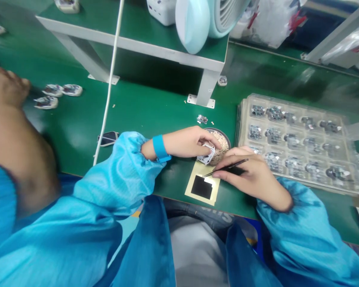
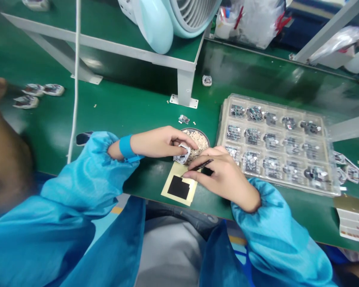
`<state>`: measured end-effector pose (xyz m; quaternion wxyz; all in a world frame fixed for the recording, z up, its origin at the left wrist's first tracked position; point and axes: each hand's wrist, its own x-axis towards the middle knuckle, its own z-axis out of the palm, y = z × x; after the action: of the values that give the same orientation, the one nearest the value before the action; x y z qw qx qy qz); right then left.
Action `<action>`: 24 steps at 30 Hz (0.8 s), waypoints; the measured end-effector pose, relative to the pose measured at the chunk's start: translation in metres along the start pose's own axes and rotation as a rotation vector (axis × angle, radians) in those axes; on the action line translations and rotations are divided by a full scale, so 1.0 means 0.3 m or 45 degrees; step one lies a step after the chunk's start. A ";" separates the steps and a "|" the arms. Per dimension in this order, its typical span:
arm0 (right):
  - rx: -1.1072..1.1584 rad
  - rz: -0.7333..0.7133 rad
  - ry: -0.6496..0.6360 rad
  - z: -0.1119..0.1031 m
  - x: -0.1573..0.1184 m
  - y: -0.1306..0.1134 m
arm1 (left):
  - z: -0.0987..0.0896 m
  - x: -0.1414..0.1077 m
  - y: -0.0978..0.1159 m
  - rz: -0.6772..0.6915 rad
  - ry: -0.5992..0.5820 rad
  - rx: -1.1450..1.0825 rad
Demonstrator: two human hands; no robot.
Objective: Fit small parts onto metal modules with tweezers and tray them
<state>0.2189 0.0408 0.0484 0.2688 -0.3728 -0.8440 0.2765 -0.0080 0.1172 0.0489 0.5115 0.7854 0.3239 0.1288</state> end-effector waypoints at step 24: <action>0.033 -0.010 -0.004 -0.015 0.006 -0.011 | 0.020 0.006 -0.017 -0.133 0.003 -0.221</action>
<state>0.2193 0.0416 0.0543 0.2734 -0.3656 -0.8422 0.2869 -0.0054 0.1154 0.0415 0.5834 0.7200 0.3525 0.1306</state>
